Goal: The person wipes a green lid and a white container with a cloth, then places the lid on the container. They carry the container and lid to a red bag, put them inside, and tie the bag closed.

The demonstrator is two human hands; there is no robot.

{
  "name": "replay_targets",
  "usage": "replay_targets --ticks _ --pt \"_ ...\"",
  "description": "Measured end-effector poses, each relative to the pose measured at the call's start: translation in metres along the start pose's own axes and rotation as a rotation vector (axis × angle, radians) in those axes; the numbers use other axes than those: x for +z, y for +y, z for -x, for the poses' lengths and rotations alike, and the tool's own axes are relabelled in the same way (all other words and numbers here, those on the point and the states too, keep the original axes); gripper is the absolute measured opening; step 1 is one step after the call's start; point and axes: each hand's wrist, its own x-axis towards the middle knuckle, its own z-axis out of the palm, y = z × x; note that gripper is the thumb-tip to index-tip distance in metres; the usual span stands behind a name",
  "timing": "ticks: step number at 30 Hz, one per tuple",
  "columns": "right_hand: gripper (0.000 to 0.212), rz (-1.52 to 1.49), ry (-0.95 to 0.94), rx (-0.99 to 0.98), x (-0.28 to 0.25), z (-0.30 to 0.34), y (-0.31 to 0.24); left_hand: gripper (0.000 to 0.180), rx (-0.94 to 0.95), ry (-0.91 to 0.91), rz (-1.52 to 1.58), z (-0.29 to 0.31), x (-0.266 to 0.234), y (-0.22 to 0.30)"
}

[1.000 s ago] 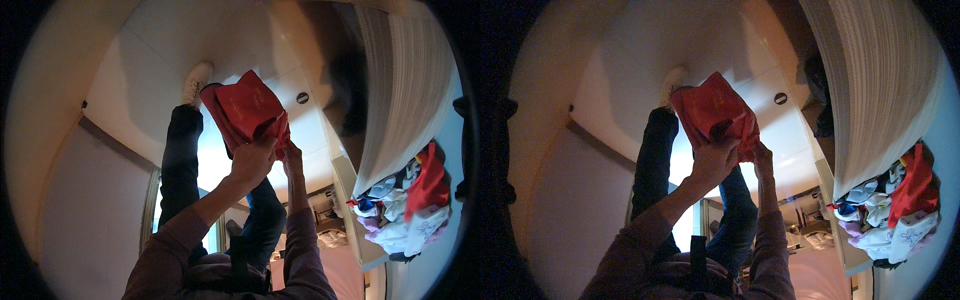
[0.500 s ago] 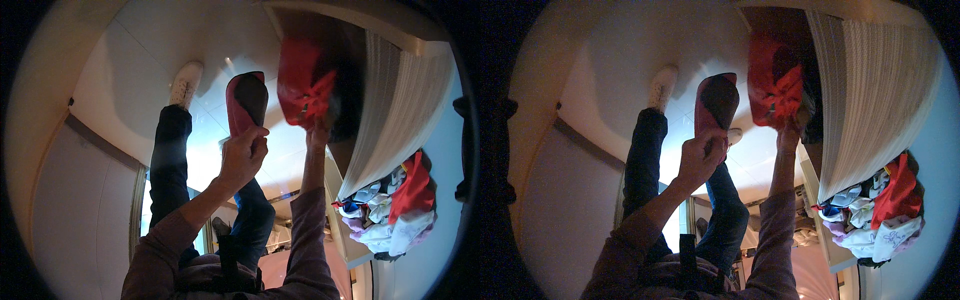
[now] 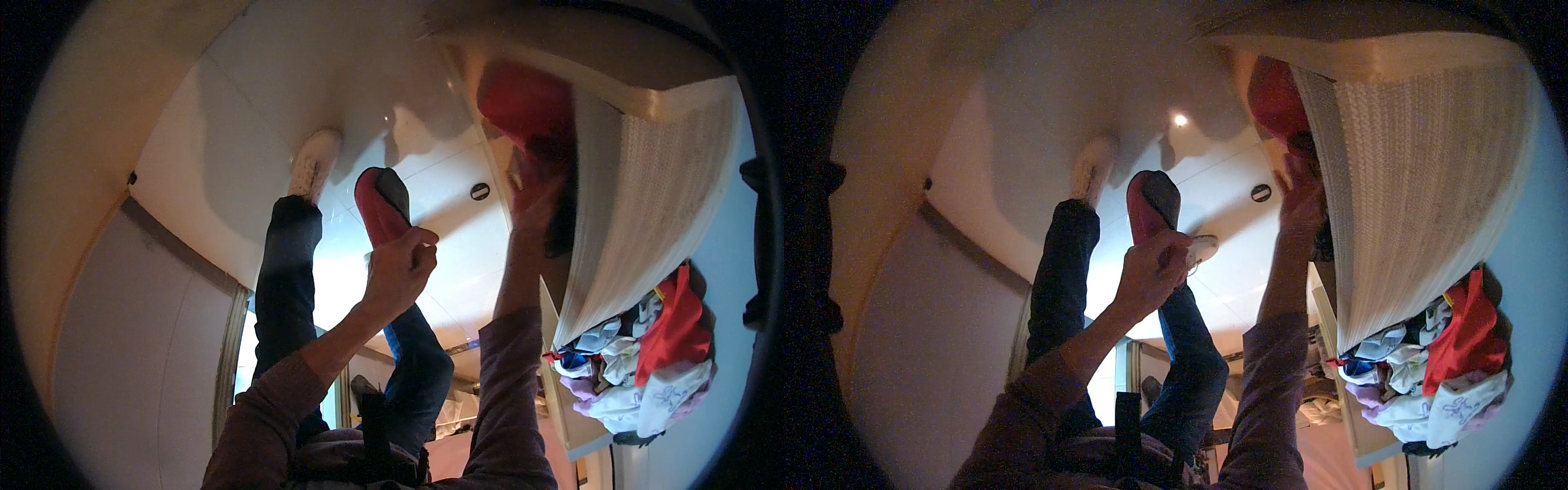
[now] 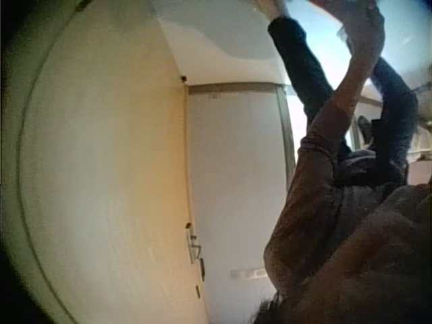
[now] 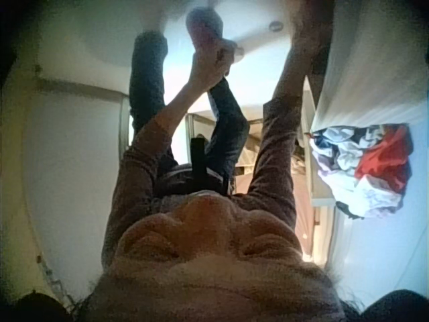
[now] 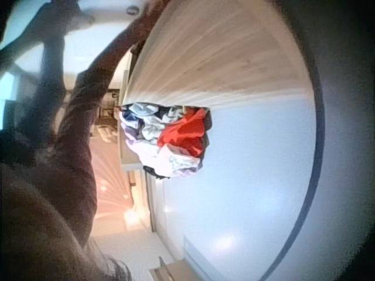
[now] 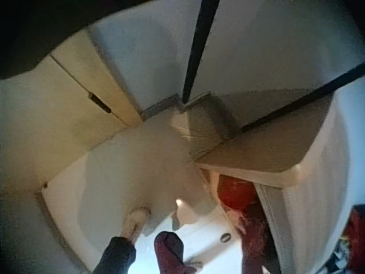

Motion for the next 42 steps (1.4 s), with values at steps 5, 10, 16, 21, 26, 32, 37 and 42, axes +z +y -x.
replay_targets --ticks 5,10,16,21,26,32,37,42 --pt "0.038 0.465 -0.163 0.326 -0.009 0.083 0.085 0.014 -0.099 -0.037 0.271 -0.001 -0.001 0.001" --pt "0.04 -0.381 -0.18 0.633 0.032 0.192 0.124 0.013 -0.215 -0.164 0.567 -0.004 -0.006 -0.008" --pt "0.039 -0.205 -0.136 0.436 0.064 0.226 0.093 0.023 -0.156 -0.369 0.653 0.008 -0.008 -0.015" --pt "0.024 -0.263 0.143 0.616 0.046 0.256 0.063 0.019 -0.121 -0.564 0.427 0.051 0.001 0.008" --pt "0.028 -0.141 0.219 0.269 0.032 0.267 -0.027 0.017 0.012 -0.308 0.002 0.083 -0.006 0.053" --pt "0.029 -0.131 0.503 -0.33 0.014 0.247 -0.182 0.016 0.297 -0.075 -0.151 0.079 -0.032 0.118" --pt "0.038 0.578 0.566 -0.542 0.073 0.159 -0.212 0.014 0.7 0.298 -0.362 0.038 -0.038 0.182" --pt "0.049 1.344 0.029 -1.088 0.142 0.092 -0.179 0.028 1.038 0.418 -0.579 -0.029 -0.021 0.244"
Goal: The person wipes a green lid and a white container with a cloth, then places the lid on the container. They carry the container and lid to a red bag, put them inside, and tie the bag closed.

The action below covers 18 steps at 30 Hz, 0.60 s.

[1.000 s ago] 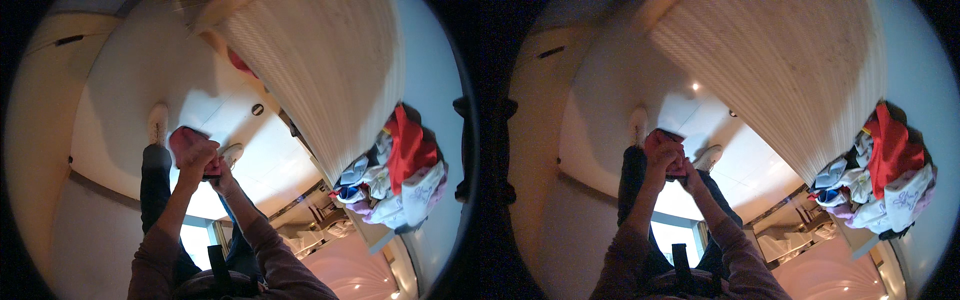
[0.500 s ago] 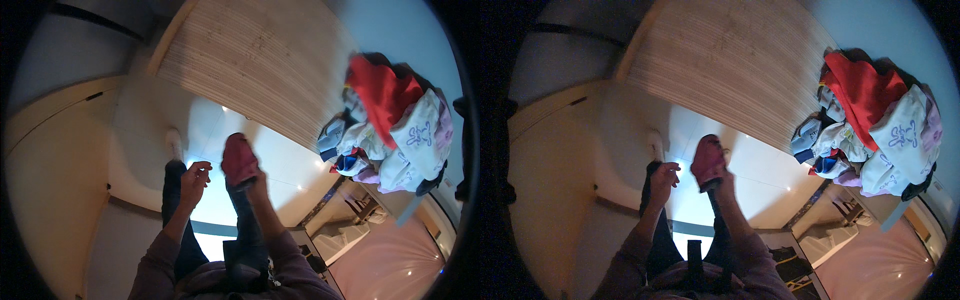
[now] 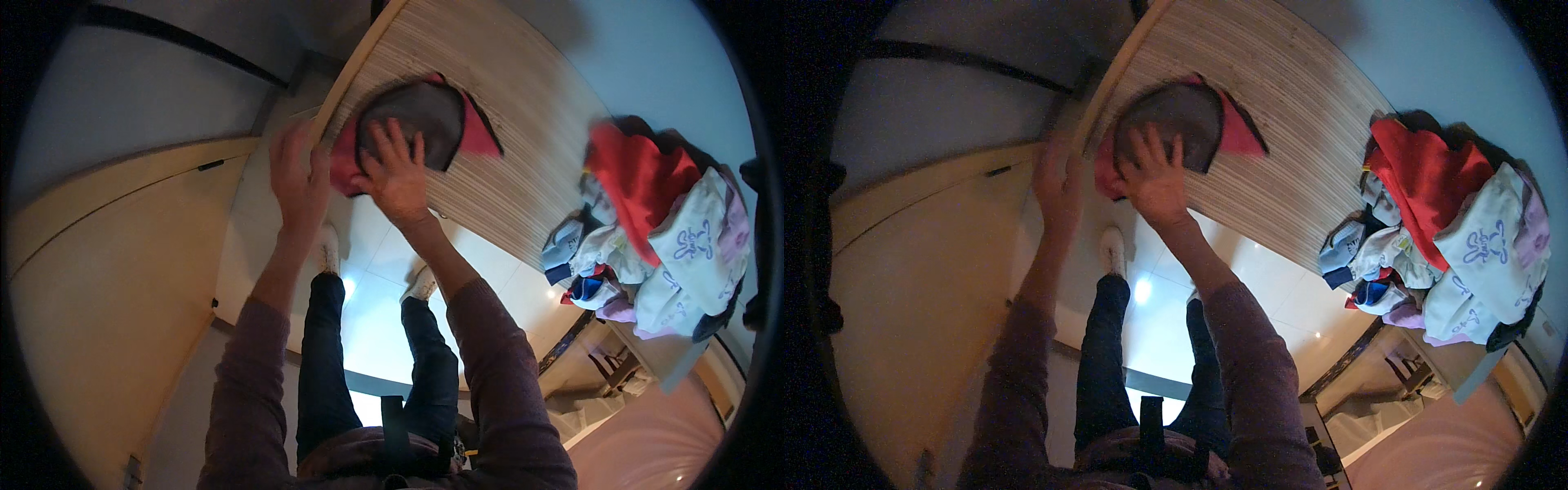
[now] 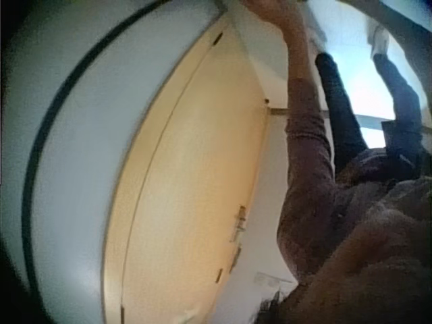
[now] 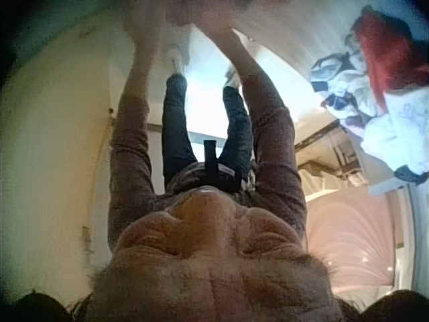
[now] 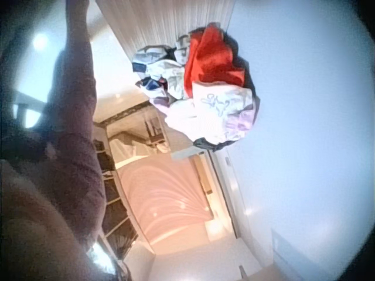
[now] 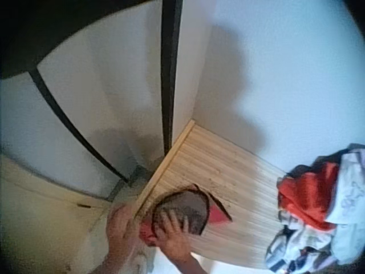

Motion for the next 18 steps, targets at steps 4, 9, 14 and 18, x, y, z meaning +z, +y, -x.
replay_targets --ticks 4,9,14,18 --pt "0.051 -0.005 -0.108 -0.052 0.0 -0.022 0.022 0.033 0.098 -0.122 -0.165 -0.048 0.04 -0.006" --pt "0.052 0.218 0.071 0.09 0.0 -0.09 0.102 0.046 0.074 -0.254 -0.317 -0.065 0.066 -0.01" --pt "0.054 0.375 0.2 0.231 -0.03 -0.102 0.208 0.06 0.039 -0.319 -0.584 -0.059 0.07 -0.008" --pt "0.047 0.541 0.273 0.368 -0.059 -0.073 0.243 0.061 0.087 -0.305 -0.611 -0.062 0.07 -0.007"
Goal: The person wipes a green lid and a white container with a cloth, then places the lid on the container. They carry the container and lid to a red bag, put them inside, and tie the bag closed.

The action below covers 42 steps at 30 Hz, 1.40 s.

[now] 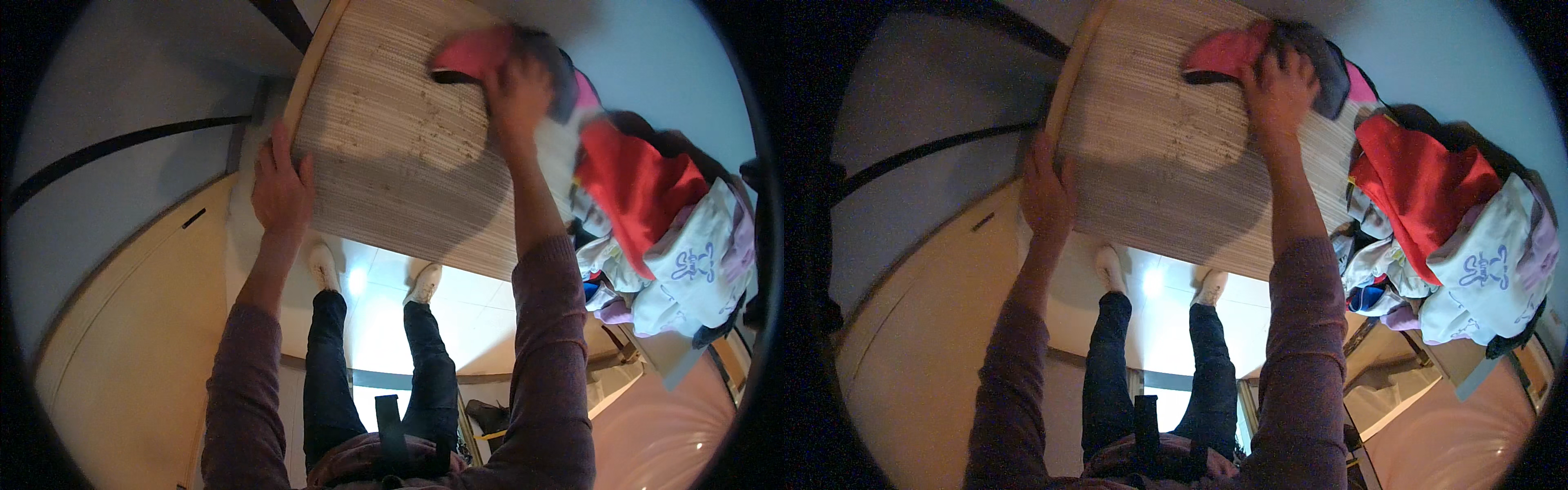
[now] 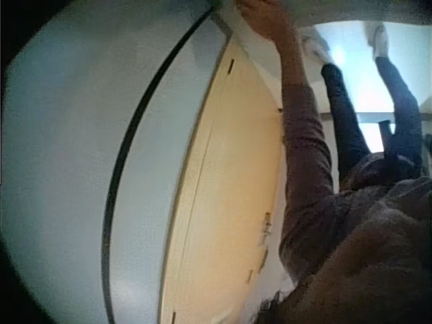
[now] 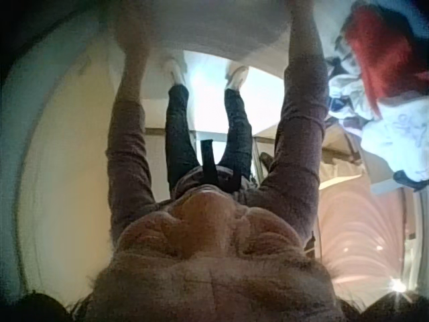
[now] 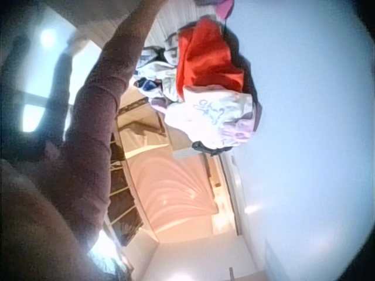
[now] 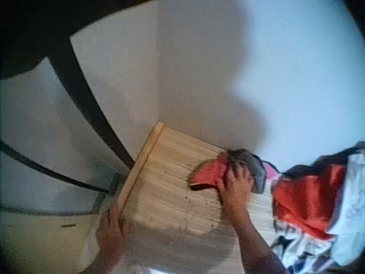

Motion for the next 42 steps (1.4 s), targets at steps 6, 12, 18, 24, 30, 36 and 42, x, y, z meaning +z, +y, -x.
replay_targets --ticks 6,12,18,24,30,36,42 --pt "0.034 0.019 0.014 0.143 -0.027 0.05 0.002 0.064 0.018 -0.048 0.035 0.002 0.001 -0.003" --pt "0.031 -0.439 -0.173 -0.008 -0.081 0.156 -0.123 0.064 0.056 -0.018 -0.006 0.003 0.007 -0.005" --pt "0.036 -0.57 -0.381 -0.164 -0.114 0.223 -0.106 0.063 0.059 0.011 -0.022 0.003 0.011 -0.009" --pt "0.038 -0.295 -0.269 0.155 -0.141 0.284 -0.025 0.067 0.141 0.058 -0.105 -0.003 0.007 -0.012" --pt "0.03 -0.453 -0.425 0.575 -0.18 0.293 -0.028 0.072 -0.018 -0.109 0.027 0.009 -0.014 -0.006" --pt "0.035 -1.596 -0.355 1.134 -0.234 0.253 -0.078 0.061 0.081 -0.338 0.444 0.094 -0.071 0.017" --pt "0.048 -2.103 -0.358 1.001 -0.297 0.181 -0.134 0.034 -0.188 -0.655 1.304 0.137 -0.151 0.027"
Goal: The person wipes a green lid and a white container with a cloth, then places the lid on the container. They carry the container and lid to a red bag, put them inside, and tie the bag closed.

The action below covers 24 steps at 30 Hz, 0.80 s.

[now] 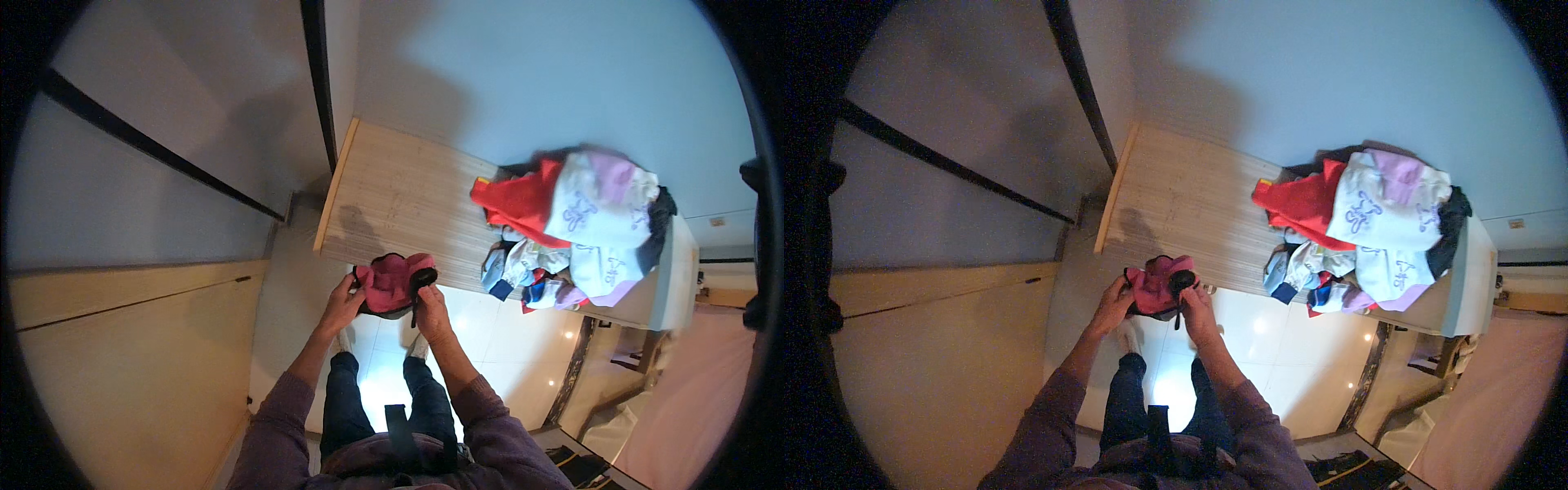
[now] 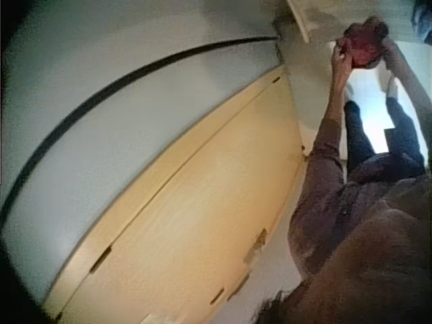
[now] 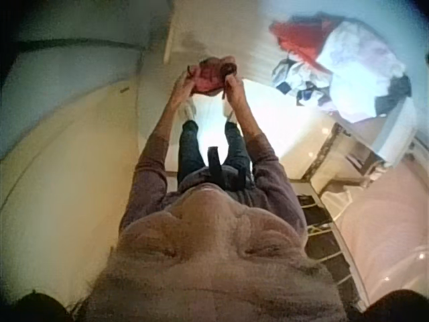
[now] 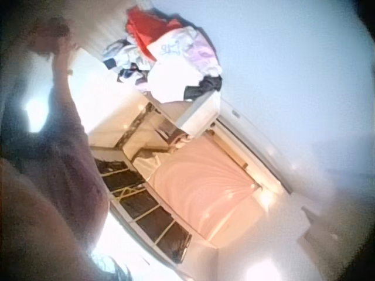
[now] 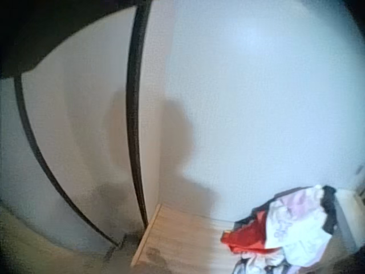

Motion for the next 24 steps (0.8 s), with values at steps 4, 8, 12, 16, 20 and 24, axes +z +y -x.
replay_targets --ticks 4,8,12,16,20,24 --pt "0.044 -0.077 -0.103 -0.013 0.041 0.011 -0.021 0.019 0.176 0.127 -0.15 0.021 -0.014 0.039" --pt "0.053 -0.269 -0.229 0.027 0.055 0.016 -0.039 0.016 0.212 0.281 -0.152 0.037 -0.033 0.062" --pt "0.05 -0.238 -0.204 0.08 0.05 0.008 -0.057 0.017 0.316 0.412 -0.182 0.048 -0.04 0.075" --pt "0.04 -0.238 -0.02 0.35 0.035 0.002 -0.075 0.02 0.295 0.592 -0.269 0.062 -0.027 0.099" --pt "0.018 0.043 -0.208 0.288 0.014 0.005 -0.106 0.024 0.415 0.534 -0.26 0.072 -0.006 0.13" --pt "0.013 0.366 -0.286 0.12 -0.004 0.001 -0.143 0.023 0.439 0.519 -0.331 0.07 0.013 0.145"
